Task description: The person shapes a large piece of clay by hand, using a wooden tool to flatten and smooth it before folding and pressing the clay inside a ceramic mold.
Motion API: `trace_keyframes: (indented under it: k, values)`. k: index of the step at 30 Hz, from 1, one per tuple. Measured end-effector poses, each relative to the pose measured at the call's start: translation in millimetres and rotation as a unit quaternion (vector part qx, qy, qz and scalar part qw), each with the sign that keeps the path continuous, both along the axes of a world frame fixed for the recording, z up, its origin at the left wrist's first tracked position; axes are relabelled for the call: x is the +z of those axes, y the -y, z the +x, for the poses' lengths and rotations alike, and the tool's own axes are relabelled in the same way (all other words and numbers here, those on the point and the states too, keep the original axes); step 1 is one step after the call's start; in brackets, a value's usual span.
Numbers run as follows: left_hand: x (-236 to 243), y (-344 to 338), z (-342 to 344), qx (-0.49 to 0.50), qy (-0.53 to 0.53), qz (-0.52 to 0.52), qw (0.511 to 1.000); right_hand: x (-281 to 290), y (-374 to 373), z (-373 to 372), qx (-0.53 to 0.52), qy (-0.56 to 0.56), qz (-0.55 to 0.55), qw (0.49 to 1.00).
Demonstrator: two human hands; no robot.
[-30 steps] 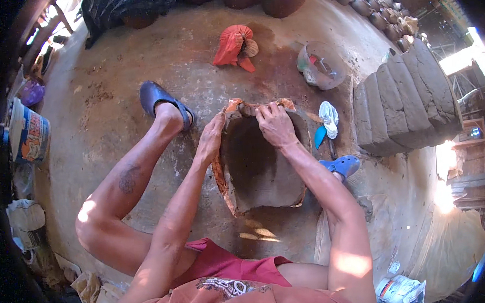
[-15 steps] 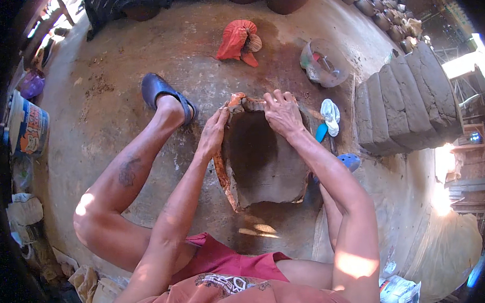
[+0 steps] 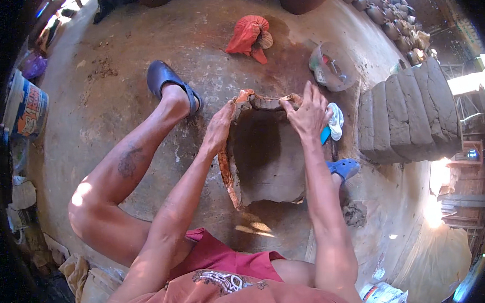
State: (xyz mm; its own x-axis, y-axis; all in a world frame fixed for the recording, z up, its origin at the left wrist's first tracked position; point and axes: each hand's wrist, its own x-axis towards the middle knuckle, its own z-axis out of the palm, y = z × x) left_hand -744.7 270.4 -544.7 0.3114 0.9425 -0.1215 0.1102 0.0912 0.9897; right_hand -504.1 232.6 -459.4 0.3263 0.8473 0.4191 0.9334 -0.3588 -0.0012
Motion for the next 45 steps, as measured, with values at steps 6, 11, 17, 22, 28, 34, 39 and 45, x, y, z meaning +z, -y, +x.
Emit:
trace_keyframes:
  k: [6, 11, 17, 22, 28, 34, 39, 45]
  values:
    - [0, 0, 2, -0.003, 0.021, -0.029, 0.999, -13, -8, -21, -0.216, -0.074, -0.099, 0.969]
    - [-5, -2, 3, 0.009, 0.042, -0.014, 0.999, -17, -16, -10, -0.190, -0.118, -0.064, 0.972]
    - [15, 3, 3, -0.006, 0.030, -0.022, 0.999, -8, -12, 11, -0.180, -0.203, -0.106, 0.957]
    - [9, 1, -2, 0.011, 0.002, -0.024, 1.000, 4, -11, 0, -0.159, -0.212, -0.131, 0.955]
    - [17, 2, -3, 0.001, 0.016, -0.034, 0.999, 3, -14, 4, -0.152, -0.191, -0.158, 0.957]
    - [16, 1, 0, -0.014, 0.015, -0.049, 0.999, -10, -21, -34, -0.221, -0.079, -0.135, 0.963]
    - [20, 0, -7, -0.033, 0.012, -0.061, 0.998, -34, -22, -12, -0.183, -0.142, -0.077, 0.970]
    - [20, -1, -2, -0.010, 0.025, -0.046, 0.999, -4, -28, -6, -0.195, -0.190, -0.121, 0.955]
